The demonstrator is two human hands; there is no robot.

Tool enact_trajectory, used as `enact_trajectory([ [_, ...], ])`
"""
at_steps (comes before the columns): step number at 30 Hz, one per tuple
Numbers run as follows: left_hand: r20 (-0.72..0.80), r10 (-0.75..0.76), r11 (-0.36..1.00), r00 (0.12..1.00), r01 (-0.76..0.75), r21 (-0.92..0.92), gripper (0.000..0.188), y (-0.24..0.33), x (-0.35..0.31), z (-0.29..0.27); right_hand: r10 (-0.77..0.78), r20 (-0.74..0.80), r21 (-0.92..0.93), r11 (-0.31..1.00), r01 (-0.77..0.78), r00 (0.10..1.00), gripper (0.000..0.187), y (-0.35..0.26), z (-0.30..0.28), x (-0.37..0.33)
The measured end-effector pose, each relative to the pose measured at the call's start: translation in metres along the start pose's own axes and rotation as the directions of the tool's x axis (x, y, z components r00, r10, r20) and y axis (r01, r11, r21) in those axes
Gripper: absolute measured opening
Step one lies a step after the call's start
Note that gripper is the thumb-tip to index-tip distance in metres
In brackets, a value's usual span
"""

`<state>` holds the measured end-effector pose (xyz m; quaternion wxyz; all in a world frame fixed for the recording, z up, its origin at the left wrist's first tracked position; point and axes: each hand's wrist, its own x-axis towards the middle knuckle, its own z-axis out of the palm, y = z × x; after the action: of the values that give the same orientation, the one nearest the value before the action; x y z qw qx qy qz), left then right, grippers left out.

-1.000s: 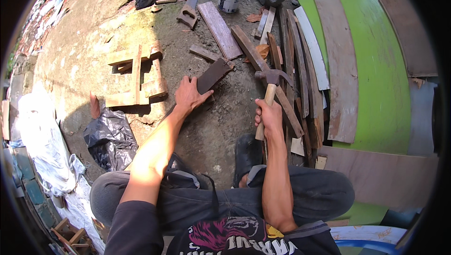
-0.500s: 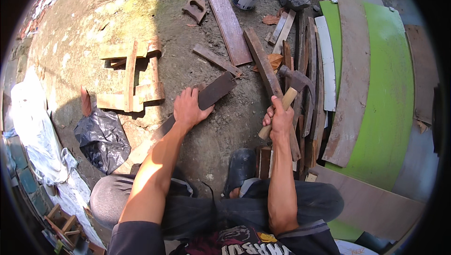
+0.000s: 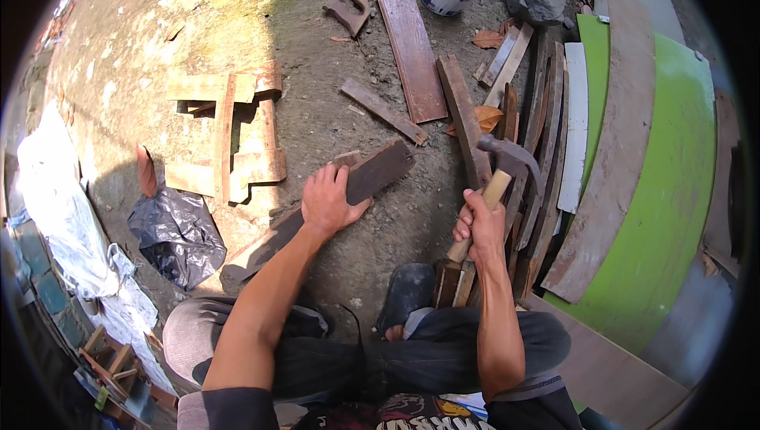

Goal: The person sits on the ground and uses a hammer to repeatedly strike a piece of wood, splitting it into smaller pieces. The person repositions the wood and continues splitting it until it is broken down into smaller fragments.

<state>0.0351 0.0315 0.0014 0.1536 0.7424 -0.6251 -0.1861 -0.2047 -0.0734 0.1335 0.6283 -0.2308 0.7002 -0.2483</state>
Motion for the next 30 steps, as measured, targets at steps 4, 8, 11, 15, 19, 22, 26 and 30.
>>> enact_trajectory([
  [4, 0.012, -0.019, 1.0, 1.0, 0.019, 0.013, 0.072, -0.004, -0.003, 0.001, 0.148, 0.085, -0.292, 0.949, -0.117, 0.985, 0.02, -0.012, 0.003, -0.013],
  [8, 0.072, -0.043, 0.999, 0.996, 0.043, 0.005, 0.074, -0.005, -0.005, -0.002, -0.13, -0.019, -0.067, 0.989, 0.128, 0.991, 0.024, -0.043, -0.008, -0.006],
  [11, 0.081, -0.029, 1.0, 0.996, 0.028, 0.003, 0.074, -0.006, -0.003, -0.001, -0.136, -0.094, 0.129, 0.981, 0.147, 0.986, 0.024, -0.019, 0.006, 0.001],
  [15, 0.057, -0.025, 1.0, 0.998, 0.025, -0.008, 0.073, -0.007, 0.001, 0.003, 0.28, 0.176, -0.4, 0.896, -0.191, 0.944, 0.017, 0.021, 0.019, 0.0],
  [19, 0.106, -0.033, 0.999, 0.994, 0.03, 0.026, 0.076, -0.008, -0.002, 0.004, 0.166, 0.103, -0.148, 0.978, -0.15, 0.981, 0.019, 0.001, 0.026, -0.011],
  [22, 0.091, -0.049, 0.999, 0.995, 0.049, 0.008, 0.077, -0.008, -0.005, 0.003, -0.056, -0.025, -0.122, 0.991, 0.052, 0.998, 0.023, -0.037, 0.006, 0.004],
  [26, 0.105, -0.045, 0.999, 0.993, 0.043, 0.021, 0.077, -0.007, -0.003, 0.002, -0.187, -0.137, -0.069, 0.982, 0.179, 0.973, 0.025, -0.069, 0.001, 0.022],
  [30, 0.099, -0.037, 0.999, 0.994, 0.034, 0.031, 0.077, -0.009, -0.001, 0.004, 0.291, 0.134, -0.544, 0.821, -0.176, 0.947, 0.02, -0.047, 0.009, 0.017],
])
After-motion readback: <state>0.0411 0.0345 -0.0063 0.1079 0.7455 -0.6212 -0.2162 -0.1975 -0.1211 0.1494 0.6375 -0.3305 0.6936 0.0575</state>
